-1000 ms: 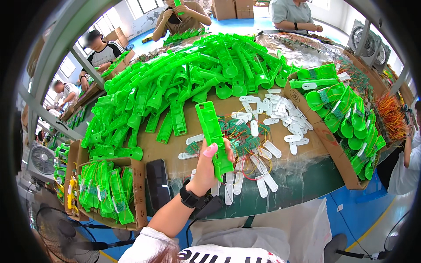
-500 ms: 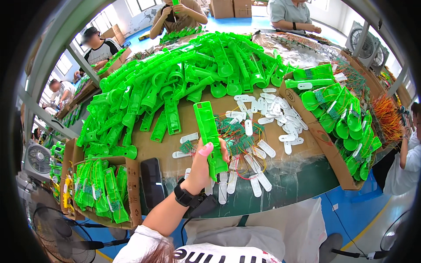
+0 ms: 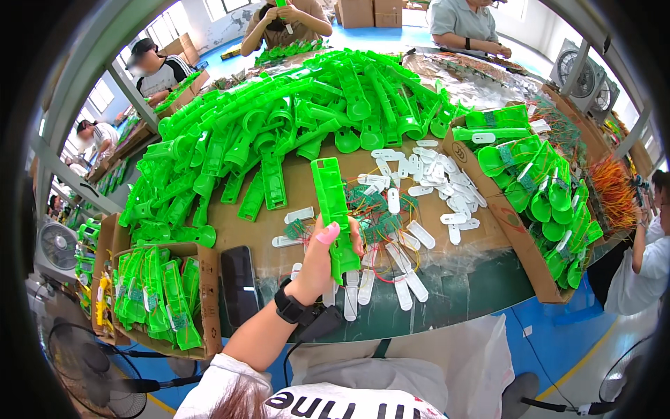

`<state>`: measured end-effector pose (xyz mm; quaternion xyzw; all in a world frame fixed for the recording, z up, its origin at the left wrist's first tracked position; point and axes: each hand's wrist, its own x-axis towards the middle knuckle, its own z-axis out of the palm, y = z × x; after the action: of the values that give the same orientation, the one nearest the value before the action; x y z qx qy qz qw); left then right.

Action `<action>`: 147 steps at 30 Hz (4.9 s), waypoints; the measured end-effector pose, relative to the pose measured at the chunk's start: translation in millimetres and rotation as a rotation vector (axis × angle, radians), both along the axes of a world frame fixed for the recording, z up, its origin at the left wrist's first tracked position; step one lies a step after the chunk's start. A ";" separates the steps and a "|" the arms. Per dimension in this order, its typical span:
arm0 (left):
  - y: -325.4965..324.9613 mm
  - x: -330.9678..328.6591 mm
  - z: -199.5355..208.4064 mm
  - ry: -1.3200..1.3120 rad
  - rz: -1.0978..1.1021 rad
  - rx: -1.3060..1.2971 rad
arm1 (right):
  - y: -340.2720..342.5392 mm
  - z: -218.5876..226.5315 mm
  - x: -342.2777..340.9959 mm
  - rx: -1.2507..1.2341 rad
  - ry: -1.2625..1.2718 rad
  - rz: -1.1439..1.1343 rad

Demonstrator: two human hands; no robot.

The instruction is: Assembling circuit boards and plastic components into green light housings.

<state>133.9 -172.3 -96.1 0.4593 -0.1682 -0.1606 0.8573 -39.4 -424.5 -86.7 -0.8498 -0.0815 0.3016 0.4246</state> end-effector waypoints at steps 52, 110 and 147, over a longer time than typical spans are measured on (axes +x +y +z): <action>-9.1 0.5 14.2 -0.081 0.015 -0.020 | -4.9 -86.5 -148.1 0.053 0.762 0.362; -9.8 -1.5 18.9 0.022 -0.038 -0.074 | 80.6 18.6 167.1 1.050 -0.156 -0.435; -7.3 -1.2 18.0 -0.171 0.097 0.165 | 96.7 19.0 150.7 0.977 -0.293 -0.290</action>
<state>132.7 -179.6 -78.1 0.5478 -0.2046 -0.0924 0.8059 111.3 -327.8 -67.7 -0.5886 -0.1526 0.0447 0.7926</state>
